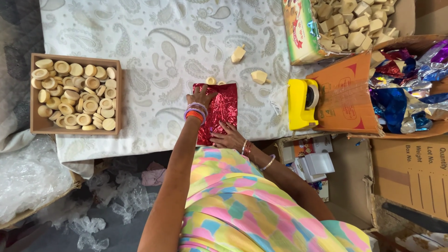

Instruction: Wrapping small objects in paper and foil before placing them in containers.

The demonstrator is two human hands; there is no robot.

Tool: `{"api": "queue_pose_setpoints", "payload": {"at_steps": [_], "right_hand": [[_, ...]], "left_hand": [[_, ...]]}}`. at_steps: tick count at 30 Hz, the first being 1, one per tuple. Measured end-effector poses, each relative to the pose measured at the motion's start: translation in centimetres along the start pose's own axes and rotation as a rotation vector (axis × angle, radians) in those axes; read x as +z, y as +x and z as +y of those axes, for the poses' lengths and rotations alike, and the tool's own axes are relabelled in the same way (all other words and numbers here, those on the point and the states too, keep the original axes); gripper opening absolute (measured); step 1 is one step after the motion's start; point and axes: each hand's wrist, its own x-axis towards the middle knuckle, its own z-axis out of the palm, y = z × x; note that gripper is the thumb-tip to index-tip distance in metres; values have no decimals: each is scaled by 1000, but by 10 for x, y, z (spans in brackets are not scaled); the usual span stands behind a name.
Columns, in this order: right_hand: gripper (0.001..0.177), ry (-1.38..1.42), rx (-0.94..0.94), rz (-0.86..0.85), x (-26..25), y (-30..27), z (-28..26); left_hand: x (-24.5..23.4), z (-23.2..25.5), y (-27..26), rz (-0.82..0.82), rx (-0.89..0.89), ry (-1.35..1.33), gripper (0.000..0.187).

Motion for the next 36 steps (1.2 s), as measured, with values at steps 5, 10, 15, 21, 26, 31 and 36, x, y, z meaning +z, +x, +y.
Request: {"api": "queue_pose_setpoints", "payload": {"at_steps": [5, 10, 15, 21, 26, 31, 36], "right_hand": [[42, 6, 19, -18, -1, -12, -14], [44, 51, 40, -13, 11, -22, -21], [43, 119, 57, 4, -12, -20, -30], [40, 260, 162, 156, -49, -10, -28], [51, 203, 228, 137, -53, 26, -23], [65, 176, 175, -33, -53, 48, -47], [51, -17, 23, -193, -6, 27, -60]], "left_hand": [[-5, -6, -3, 4, 22, 81, 70], [-11, -3, -7, -47, 38, 154, 76], [38, -12, 13, 20, 40, 120, 79], [4, -21, -5, -92, 62, -85, 99], [11, -25, -18, -77, 104, 36, 114], [8, -26, -20, -36, 119, 83, 119], [-7, -25, -24, -94, 101, 112, 119]]}}
